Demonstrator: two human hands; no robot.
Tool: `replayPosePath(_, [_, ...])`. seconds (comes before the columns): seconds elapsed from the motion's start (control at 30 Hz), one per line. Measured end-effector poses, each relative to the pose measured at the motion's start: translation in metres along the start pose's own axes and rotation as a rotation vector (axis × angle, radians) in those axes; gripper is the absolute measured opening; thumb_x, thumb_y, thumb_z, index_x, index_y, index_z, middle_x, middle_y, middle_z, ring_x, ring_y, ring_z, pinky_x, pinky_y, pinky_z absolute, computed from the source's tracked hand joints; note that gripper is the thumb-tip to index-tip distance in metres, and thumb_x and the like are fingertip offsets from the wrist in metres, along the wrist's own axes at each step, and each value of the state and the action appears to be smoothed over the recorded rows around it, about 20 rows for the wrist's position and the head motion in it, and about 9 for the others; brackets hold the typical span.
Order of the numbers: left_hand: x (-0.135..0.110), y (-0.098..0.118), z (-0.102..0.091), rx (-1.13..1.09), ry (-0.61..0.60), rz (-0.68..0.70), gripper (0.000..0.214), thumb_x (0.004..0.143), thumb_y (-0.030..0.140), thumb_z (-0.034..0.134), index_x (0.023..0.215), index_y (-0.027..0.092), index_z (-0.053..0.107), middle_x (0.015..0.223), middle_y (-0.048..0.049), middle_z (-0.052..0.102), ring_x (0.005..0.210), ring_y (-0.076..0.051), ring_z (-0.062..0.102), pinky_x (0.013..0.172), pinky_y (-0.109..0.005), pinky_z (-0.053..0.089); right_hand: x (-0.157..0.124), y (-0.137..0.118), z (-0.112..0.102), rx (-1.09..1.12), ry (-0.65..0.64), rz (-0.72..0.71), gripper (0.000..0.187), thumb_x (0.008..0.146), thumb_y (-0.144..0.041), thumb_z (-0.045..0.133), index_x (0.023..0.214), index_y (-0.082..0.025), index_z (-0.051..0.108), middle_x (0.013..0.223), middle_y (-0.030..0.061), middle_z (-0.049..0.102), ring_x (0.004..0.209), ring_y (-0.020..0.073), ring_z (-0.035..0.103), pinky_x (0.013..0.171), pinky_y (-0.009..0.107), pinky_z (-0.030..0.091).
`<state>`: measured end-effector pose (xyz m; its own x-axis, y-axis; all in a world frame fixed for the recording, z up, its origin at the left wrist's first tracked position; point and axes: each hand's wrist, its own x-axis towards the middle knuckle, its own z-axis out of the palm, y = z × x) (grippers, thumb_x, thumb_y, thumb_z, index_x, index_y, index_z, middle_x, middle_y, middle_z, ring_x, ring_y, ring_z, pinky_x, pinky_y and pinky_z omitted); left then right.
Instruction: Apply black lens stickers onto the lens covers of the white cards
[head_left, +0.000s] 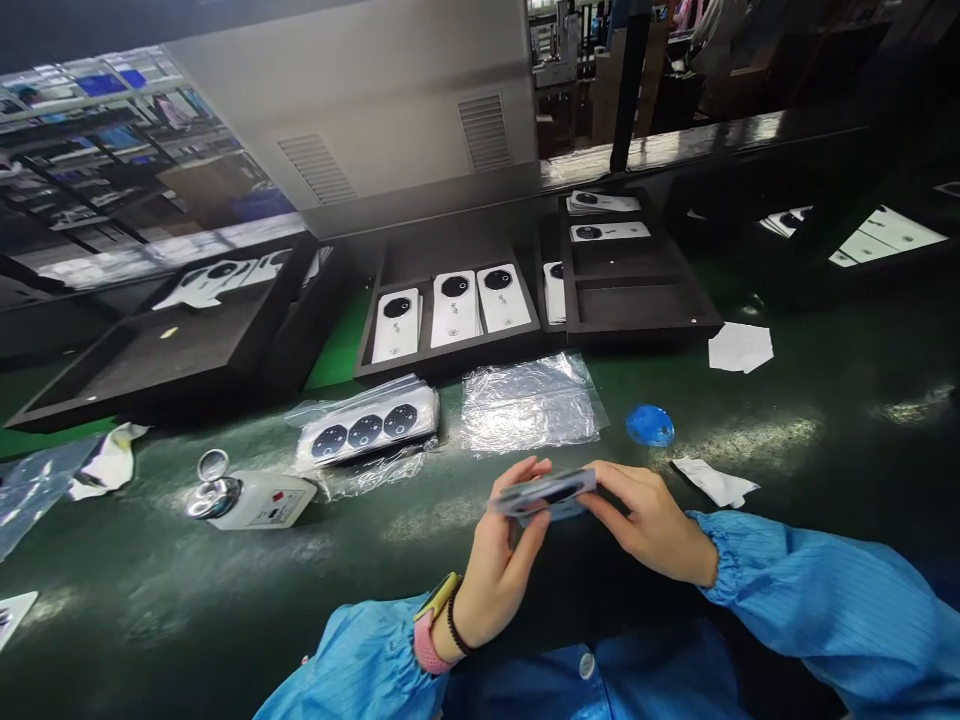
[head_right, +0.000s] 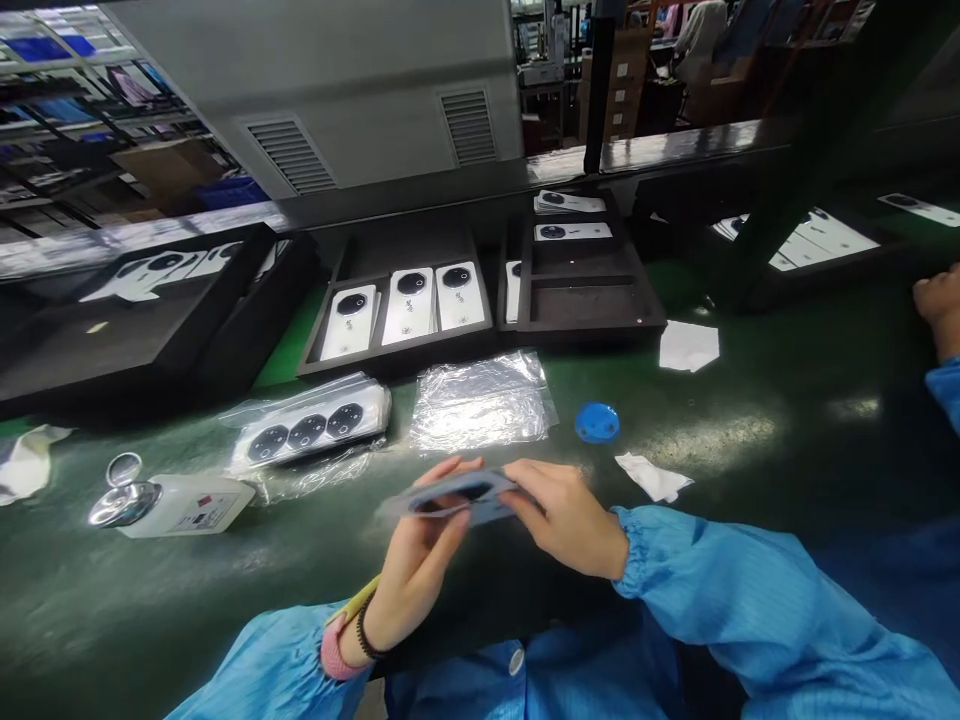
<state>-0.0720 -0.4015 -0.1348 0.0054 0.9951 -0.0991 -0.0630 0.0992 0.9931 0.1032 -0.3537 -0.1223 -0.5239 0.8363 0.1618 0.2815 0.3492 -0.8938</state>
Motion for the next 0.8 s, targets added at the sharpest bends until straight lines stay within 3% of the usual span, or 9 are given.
replayPosePath(0.13, [-0.001,-0.006,0.003,0.079,-0.014,0.152,0.019,0.087,0.026,0.06,0.105,0.022,0.06,0.113,-0.0067,0.063,0.119,-0.026,0.052,0.105,-0.038,0.034,-0.001,0.005,0.008,0.086,0.035,-0.065,0.015,0.093,-0.026,0.041,0.089,-0.025,0.056,0.089,0.0028,0.067,0.081,0.0171,0.063,0.075,0.029,0.049])
replayPosePath(0.27, [0.001,-0.013,0.003,0.089,-0.017,0.204,0.014,0.09,0.024,0.055,0.103,0.023,0.06,0.109,-0.0058,0.064,0.117,-0.024,0.054,0.102,-0.038,0.037,-0.003,0.017,0.02,0.163,0.05,-0.045,0.016,0.094,-0.027,0.039,0.093,-0.024,0.055,0.088,0.0026,0.064,0.08,0.0165,0.062,0.076,0.029,0.049])
replayPosePath(0.43, [0.005,-0.015,0.005,0.064,-0.013,0.122,0.019,0.087,0.032,0.059,0.104,0.022,0.057,0.107,-0.0068,0.063,0.115,-0.026,0.054,0.101,-0.039,0.038,-0.004,0.033,0.033,0.164,0.022,0.018,0.021,0.094,-0.035,0.037,0.092,-0.023,0.054,0.089,0.0041,0.063,0.083,0.0182,0.06,0.078,0.031,0.049])
replayPosePath(0.63, [0.012,-0.018,-0.001,0.148,0.037,0.042,0.018,0.079,0.036,0.065,0.089,0.021,0.064,0.089,-0.0057,0.064,0.09,-0.026,0.059,0.088,-0.037,0.044,0.002,0.039,0.037,0.125,0.049,0.168,0.031,0.092,-0.045,0.038,0.072,-0.023,0.045,0.065,0.0014,0.054,0.061,0.0172,0.053,0.061,0.03,0.047])
replayPosePath(0.7, [0.016,-0.016,-0.007,0.17,0.08,0.039,0.019,0.077,0.037,0.067,0.084,0.02,0.064,0.081,-0.0045,0.064,0.08,-0.024,0.058,0.08,-0.035,0.046,0.007,0.036,0.038,0.175,0.029,0.213,0.03,0.091,-0.047,0.04,0.075,-0.023,0.048,0.065,0.0013,0.055,0.064,0.0179,0.055,0.066,0.031,0.049])
replayPosePath(0.8, [0.032,0.002,-0.024,0.201,0.172,0.039,0.024,0.071,0.04,0.07,0.079,0.019,0.062,0.075,-0.0035,0.064,0.072,-0.021,0.057,0.07,-0.032,0.046,0.013,0.03,0.039,0.322,-0.018,0.208,0.025,0.089,-0.045,0.045,0.098,-0.023,0.053,0.087,0.0049,0.063,0.087,0.0201,0.061,0.082,0.035,0.051])
